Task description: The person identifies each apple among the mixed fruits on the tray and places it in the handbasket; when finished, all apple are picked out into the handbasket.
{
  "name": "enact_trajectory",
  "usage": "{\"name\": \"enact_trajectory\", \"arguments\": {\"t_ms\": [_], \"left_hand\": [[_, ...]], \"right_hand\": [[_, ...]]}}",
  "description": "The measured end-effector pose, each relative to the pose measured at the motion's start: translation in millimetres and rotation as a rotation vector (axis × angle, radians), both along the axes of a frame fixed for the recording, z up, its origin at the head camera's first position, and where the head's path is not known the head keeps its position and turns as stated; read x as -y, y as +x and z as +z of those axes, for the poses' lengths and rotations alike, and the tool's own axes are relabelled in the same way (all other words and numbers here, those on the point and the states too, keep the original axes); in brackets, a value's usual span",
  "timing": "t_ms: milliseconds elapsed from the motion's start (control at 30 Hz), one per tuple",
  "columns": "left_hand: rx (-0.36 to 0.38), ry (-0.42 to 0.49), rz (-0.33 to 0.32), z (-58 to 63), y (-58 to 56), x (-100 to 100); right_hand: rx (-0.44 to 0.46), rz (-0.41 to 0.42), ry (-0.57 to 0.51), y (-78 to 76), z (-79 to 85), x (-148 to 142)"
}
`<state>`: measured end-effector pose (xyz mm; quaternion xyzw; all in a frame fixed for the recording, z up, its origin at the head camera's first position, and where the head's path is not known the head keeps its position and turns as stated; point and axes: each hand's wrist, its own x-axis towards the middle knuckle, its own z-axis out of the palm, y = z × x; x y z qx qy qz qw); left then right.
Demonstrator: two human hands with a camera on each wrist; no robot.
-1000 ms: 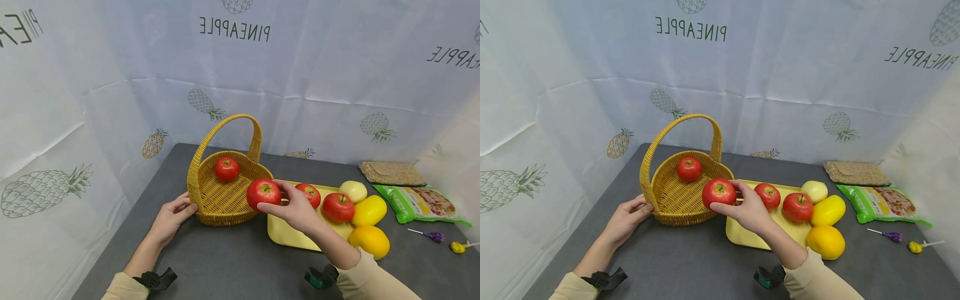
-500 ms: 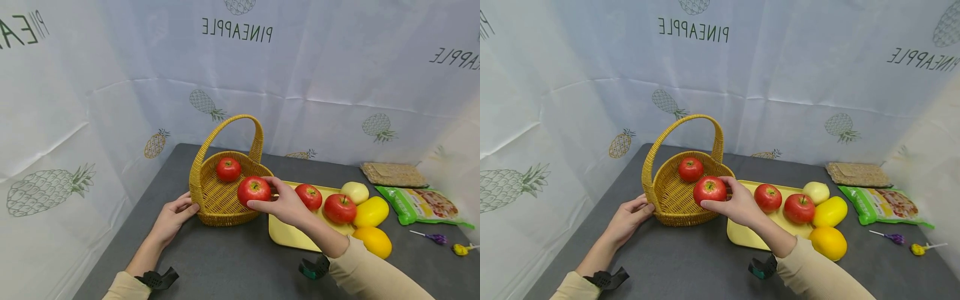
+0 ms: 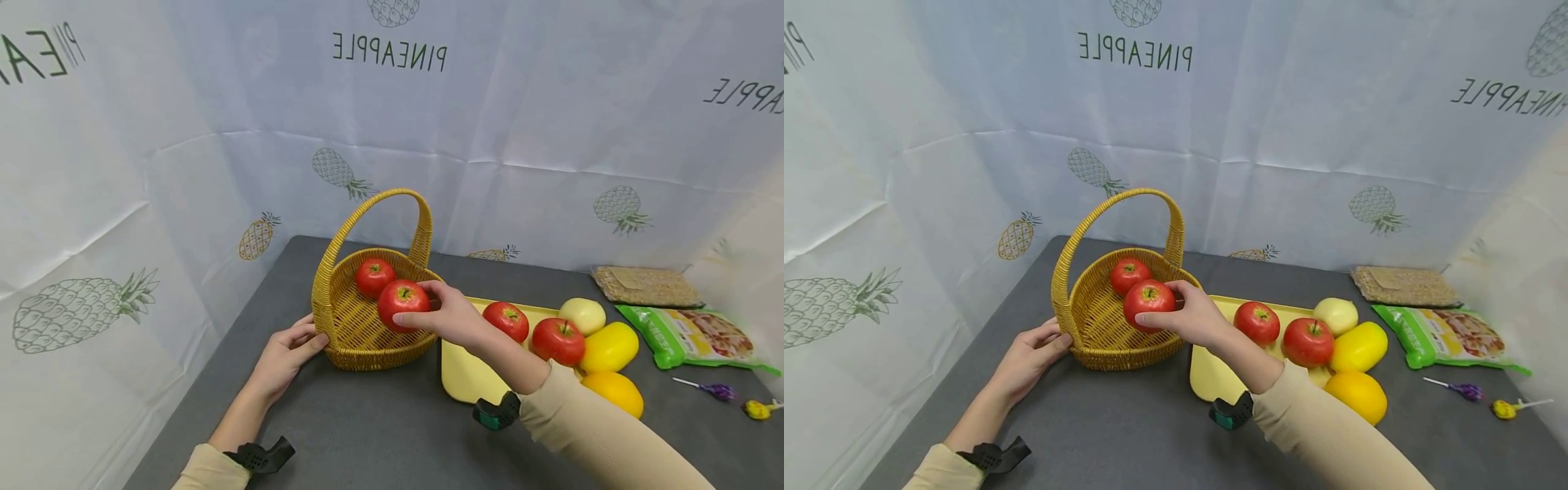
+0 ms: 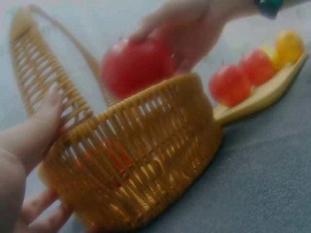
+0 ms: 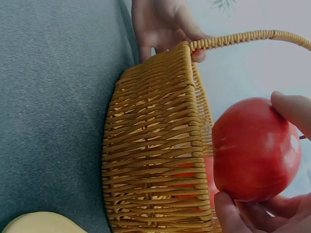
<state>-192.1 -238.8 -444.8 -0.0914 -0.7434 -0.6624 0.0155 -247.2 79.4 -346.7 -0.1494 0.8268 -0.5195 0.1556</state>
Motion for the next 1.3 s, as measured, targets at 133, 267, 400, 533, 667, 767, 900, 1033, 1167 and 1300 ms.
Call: {"name": "enact_trajectory", "arguments": {"t_ms": [133,267,400,533,667,767,900,1033,1167,1300], "left_hand": [[0.000,-0.004,-0.005,-0.7,-0.4,0.1],[-0.003,-0.010,-0.009,-1.9,-0.5,1.6],[-0.009,-0.012,-0.010,-3.5,-0.4,2.7],[-0.007,-0.007,-0.008,-4.4,-0.4,2.3],[-0.003,-0.008,-0.012,-3.9,-0.6,2.6],[-0.002,-0.009,-0.014,-2.3,-0.7,3.0],[0.001,-0.006,-0.013,-1.5,-1.1,2.6],[0.004,-0.007,-0.013,-1.2,-1.2,3.2],[0.004,-0.013,-0.012,-1.1,-1.3,3.4],[0.003,-0.005,-0.013,-1.0,-1.1,3.2]], "right_hand": [[0.007,0.016,0.014,-4.0,1.4,3.3],[-0.006,0.023,0.038,-10.0,1.8,6.6],[-0.011,0.024,0.056,-16.7,1.2,9.5],[0.002,0.020,0.075,-20.0,-0.6,11.1],[0.013,0.021,0.094,-23.9,-3.3,11.9],[0.016,0.029,0.119,-28.0,-3.2,13.0],[0.006,0.042,0.157,-34.7,-2.9,15.8],[0.001,0.049,0.179,-40.8,-2.7,21.2],[-0.004,0.068,0.209,-45.9,-0.4,28.0],[-0.006,0.107,0.243,-51.1,4.8,34.9]]}}
